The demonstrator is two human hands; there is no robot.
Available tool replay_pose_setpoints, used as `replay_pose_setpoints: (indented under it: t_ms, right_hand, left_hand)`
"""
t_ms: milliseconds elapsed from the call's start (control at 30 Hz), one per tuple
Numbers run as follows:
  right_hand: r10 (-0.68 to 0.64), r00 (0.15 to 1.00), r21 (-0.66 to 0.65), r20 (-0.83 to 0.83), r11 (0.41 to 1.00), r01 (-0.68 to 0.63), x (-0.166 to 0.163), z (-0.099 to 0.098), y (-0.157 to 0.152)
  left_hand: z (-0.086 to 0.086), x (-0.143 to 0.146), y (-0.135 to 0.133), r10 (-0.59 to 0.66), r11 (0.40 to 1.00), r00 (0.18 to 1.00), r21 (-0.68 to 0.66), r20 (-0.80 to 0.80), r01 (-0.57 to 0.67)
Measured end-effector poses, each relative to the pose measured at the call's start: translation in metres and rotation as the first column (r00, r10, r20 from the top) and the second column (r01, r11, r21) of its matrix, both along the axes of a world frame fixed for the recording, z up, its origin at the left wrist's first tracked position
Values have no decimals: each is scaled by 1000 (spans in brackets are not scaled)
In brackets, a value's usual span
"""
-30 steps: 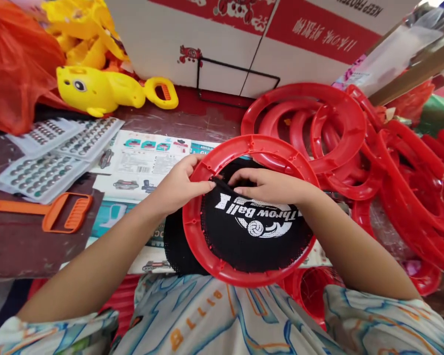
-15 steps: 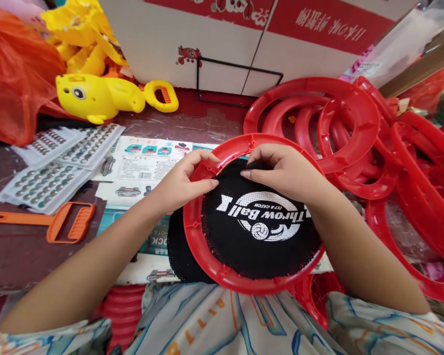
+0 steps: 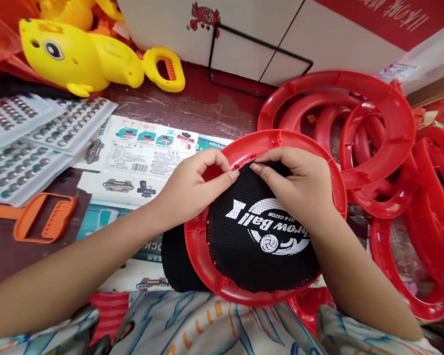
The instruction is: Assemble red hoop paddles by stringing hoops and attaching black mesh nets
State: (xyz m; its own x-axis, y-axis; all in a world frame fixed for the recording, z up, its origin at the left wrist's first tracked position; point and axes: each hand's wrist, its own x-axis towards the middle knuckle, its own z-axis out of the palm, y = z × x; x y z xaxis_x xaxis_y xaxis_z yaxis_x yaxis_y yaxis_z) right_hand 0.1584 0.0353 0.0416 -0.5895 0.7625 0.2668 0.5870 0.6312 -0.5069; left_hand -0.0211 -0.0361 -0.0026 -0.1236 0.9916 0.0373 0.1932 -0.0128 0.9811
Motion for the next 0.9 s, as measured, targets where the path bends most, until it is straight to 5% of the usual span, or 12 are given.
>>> replay_pose_setpoints:
  t_ms: [400, 767, 900]
  right_hand:
    - [-105, 994, 185, 1, 977, 103, -6, -10, -7]
    - [29, 999, 435, -26, 900, -15, -11, -23, -4]
    - [12, 1000, 435, -18, 901, -3, -13, -23, -4]
  left_hand:
    - [-7, 4, -5, 45, 993, 996, 114, -71, -37]
    - [-4, 5, -6, 175, 984, 973, 37, -149, -172]
    - [-6, 5, -6, 197, 980, 965, 66, -171, -188]
